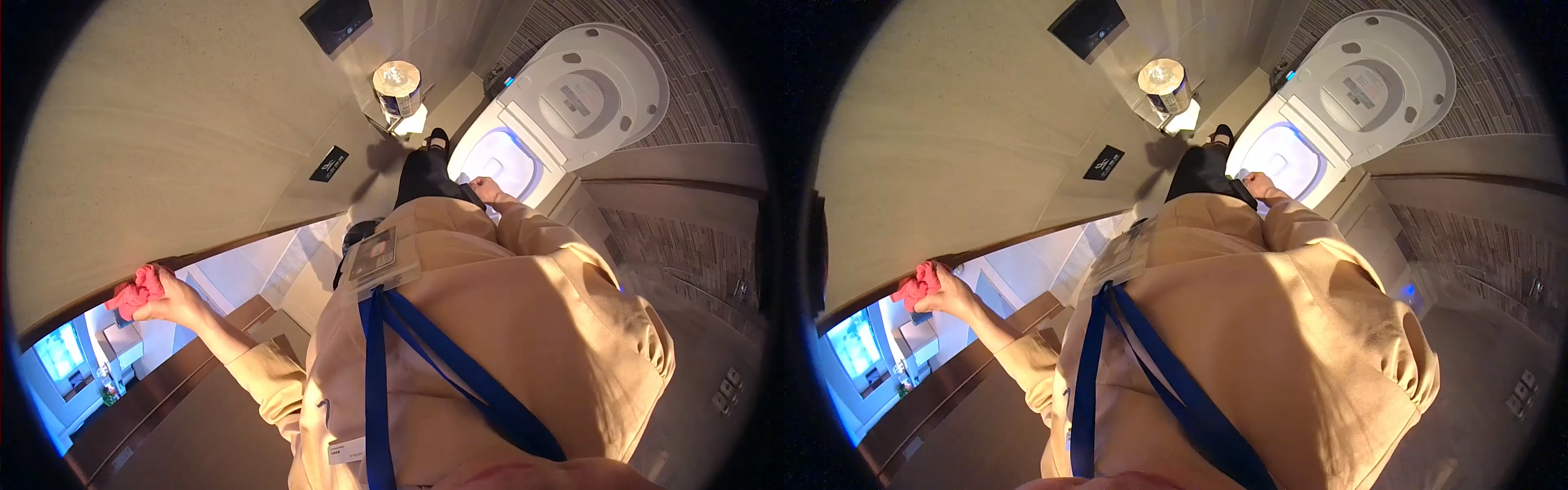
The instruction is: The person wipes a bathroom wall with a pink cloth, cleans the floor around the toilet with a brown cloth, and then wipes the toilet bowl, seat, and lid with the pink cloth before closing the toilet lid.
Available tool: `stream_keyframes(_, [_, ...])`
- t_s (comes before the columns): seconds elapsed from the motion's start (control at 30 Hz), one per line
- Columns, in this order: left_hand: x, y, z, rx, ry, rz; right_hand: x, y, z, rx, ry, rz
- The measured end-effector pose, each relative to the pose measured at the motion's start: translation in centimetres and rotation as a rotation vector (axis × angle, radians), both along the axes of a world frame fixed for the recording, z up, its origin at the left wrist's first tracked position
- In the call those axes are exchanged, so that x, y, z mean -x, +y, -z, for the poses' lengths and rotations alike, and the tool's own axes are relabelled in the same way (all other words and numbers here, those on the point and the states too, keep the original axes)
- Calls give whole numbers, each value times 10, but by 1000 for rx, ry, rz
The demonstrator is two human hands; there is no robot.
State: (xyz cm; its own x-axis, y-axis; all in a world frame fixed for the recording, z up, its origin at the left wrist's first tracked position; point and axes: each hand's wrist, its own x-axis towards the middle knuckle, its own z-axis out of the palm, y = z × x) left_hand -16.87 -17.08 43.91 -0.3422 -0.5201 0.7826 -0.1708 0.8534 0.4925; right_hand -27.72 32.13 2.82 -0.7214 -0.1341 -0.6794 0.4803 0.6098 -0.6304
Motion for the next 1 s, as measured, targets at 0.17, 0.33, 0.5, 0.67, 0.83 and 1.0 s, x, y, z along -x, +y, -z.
stream_keyframes(0.17, [-2,0,0,-74,-8,28,-3,6,-7,11,6,-25])
stream_keyframes(0.33, [-4,-5,-1,-81,-66,-8,-37,16,7,-42,-147,-32])
stream_keyframes(0.5, [-1,-3,-3,-90,-58,84,-82,26,-21,-48,-164,54])
stream_keyframes(0.67, [-1,2,-3,-86,-47,-8,-110,46,-52,-58,-204,3])
stream_keyframes(0.83, [1,6,-4,-97,-33,-41,-116,76,-65,-86,-221,59])
stream_keyframes(1.0, [-2,-1,3,-110,-10,-7,-110,74,-90,-115,-193,109])
